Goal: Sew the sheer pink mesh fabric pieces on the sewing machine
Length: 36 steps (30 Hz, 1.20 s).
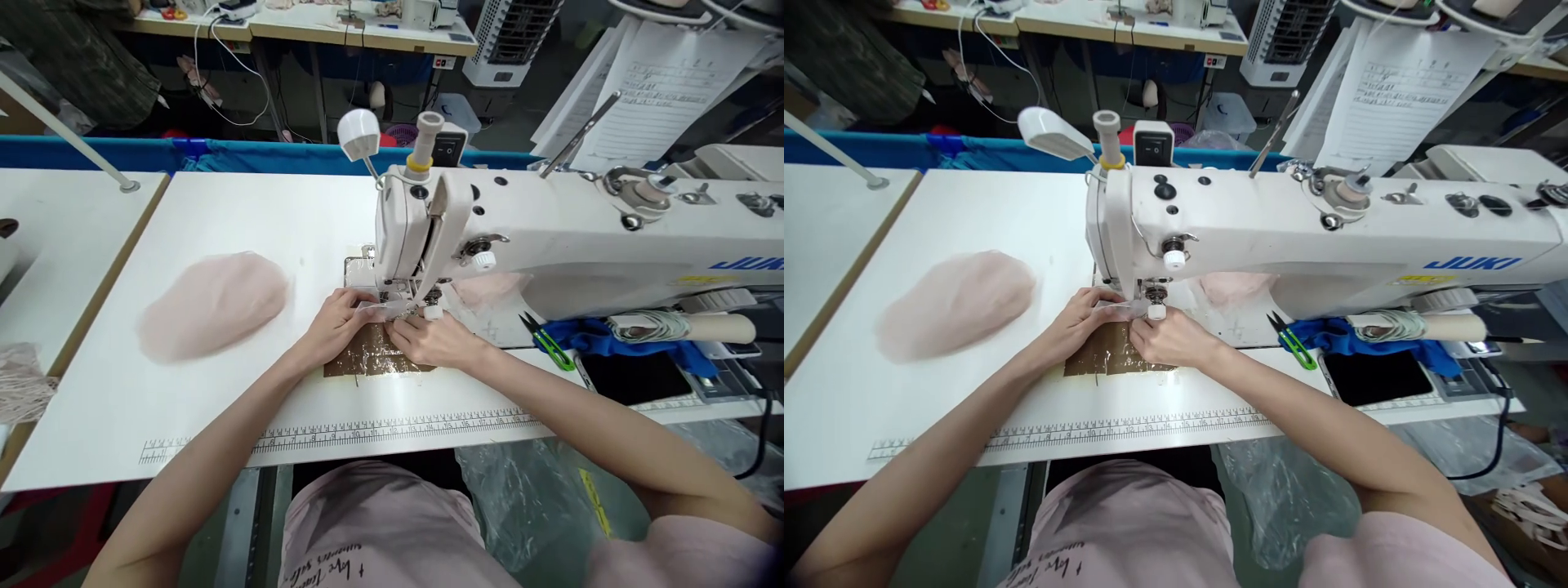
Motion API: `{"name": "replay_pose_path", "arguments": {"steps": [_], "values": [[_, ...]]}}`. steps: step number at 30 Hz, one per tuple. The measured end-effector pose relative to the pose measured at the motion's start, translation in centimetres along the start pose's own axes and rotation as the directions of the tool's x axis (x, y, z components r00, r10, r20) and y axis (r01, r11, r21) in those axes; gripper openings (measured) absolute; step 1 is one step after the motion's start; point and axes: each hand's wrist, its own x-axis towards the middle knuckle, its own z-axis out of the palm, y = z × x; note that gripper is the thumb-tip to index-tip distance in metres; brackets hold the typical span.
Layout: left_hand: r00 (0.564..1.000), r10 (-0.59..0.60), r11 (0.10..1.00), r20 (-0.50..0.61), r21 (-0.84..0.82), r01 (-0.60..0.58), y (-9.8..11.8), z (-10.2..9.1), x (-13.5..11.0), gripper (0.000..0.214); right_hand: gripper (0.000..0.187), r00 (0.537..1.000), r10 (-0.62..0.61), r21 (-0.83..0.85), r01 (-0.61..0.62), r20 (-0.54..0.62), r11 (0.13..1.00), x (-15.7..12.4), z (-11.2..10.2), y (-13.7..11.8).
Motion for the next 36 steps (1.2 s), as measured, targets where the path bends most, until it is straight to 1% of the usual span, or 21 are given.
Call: {"name": "replay_pose_path", "arguments": {"steps": [3,5,8,9,11,13,14,15,16,17,18,19,20,21,22,24,26,29,31,33,36], "values": [[1.0,-0.003,1.0,-0.005,-0.007,0.003,-0.2,0.1,0.0,0.04,0.028,0.997,-0.075,-0.007,0.075,0.002,0.997,0.2,0.5,0.6],[1.0,0.005,1.0,0.004,-0.003,-0.005,-0.4,0.1,-0.1,0.042,0.03,1.0,-0.026,0.045,0.027,-0.013,0.999,0.1,0.3,0.6],[0.999,0.034,0.999,0.026,0.005,-0.034,-0.6,0.1,-0.1,0.044,0.029,0.997,0.08,0.233,-0.078,0.001,0.969,-0.4,-1.4,-0.5],[0.999,0.036,0.999,0.027,0.004,-0.036,-0.7,0.1,-0.1,0.044,0.028,0.995,0.09,0.313,-0.096,0.031,0.945,-0.8,-2.3,-1.1],[0.999,0.034,0.999,0.021,0.001,-0.034,-0.8,0.1,-0.2,0.044,0.026,0.984,0.041,0.466,-0.119,0.175,0.877,-1.9,-4.5,-2.5],[0.999,0.04,0.999,0.019,0.011,-0.04,-0.8,0.2,-0.3,0.046,0.026,0.933,-0.045,0.576,-0.182,0.356,0.797,-3.6,-7.1,-3.9],[0.999,0.05,0.998,0.022,0.025,-0.05,-0.8,0.3,-0.4,0.047,0.03,0.9,-0.053,0.579,-0.232,0.432,0.781,-4.4,-8.4,-4.4],[0.998,0.066,0.997,0.023,0.046,-0.067,-0.8,0.3,-0.5,0.048,0.034,0.879,-0.067,0.587,-0.256,0.471,0.768,-5.2,-9.5,-4.7],[0.996,0.091,0.993,0.021,0.077,-0.092,-0.8,0.4,-0.7,0.05,0.039,0.874,-0.085,0.618,-0.266,0.478,0.739,-5.9,-10.4,-4.9],[0.992,0.123,0.985,0.016,0.118,-0.124,-0.7,0.6,-0.9,0.05,0.036,0.869,-0.103,0.654,-0.281,0.484,0.703,-6.3,-11.1,-4.8],[0.986,0.165,0.972,0.008,0.17,-0.164,-0.7,0.7,-1.0,0.048,0.032,0.871,-0.083,0.665,-0.304,0.484,0.682,-6.5,-11.4,-4.7],[0.976,0.217,0.95,-0.001,0.232,-0.211,-0.6,0.8,-1.2,0.045,0.027,0.867,-0.008,0.632,-0.356,0.498,0.688,-6.4,-11.4,-4.4],[0.961,0.276,0.918,-0.008,0.298,-0.261,-0.5,0.9,-1.4,0.041,0.017,0.874,0.087,0.599,-0.397,0.478,0.695,-6.1,-11.1,-4.1],[0.942,0.335,0.879,-0.014,0.365,-0.307,-0.4,1.0,-1.5,0.036,0.01,0.898,0.213,0.558,-0.41,0.384,0.722,-5.6,-10.5,-3.7],[0.921,0.388,0.836,-0.016,0.427,-0.345,-0.4,1.1,-1.7,0.032,0.013,0.906,0.322,0.486,-0.42,0.276,0.766,-5.0,-9.5,-3.4],[0.887,0.461,0.759,-0.014,0.524,-0.386,-0.3,1.2,-1.9,0.03,0.025,0.902,0.424,0.333,-0.426,0.083,0.841,-3.7,-7.1,-2.8],[0.872,0.489,0.709,-0.008,0.586,-0.392,-0.4,1.4,-2.0,0.028,0.032,0.903,0.43,0.25,-0.416,-0.001,0.874,-2.5,-4.6,-2.3],[0.861,0.508,0.658,0.008,0.642,-0.394,-0.5,1.7,-2.1,0.028,0.031,0.909,0.417,0.207,-0.405,-0.015,0.89,-1.3,-1.7,-1.8],[0.855,0.518,0.633,0.012,0.667,-0.393,-0.5,1.8,-2.2,0.029,0.024,0.913,0.403,0.21,-0.384,-0.057,0.899,-0.9,-0.6,-1.6],[0.852,0.523,0.617,0.018,0.682,-0.393,-0.3,1.8,-2.3,0.029,0.019,0.91,0.391,0.223,-0.357,-0.136,0.907,-0.9,0.0,-1.4],[0.841,0.54,0.591,0.032,0.697,-0.405,0.1,1.8,-2.6,0.031,0.015,0.884,0.399,0.249,-0.341,-0.244,0.906,-1.2,0.5,-1.4]]}}
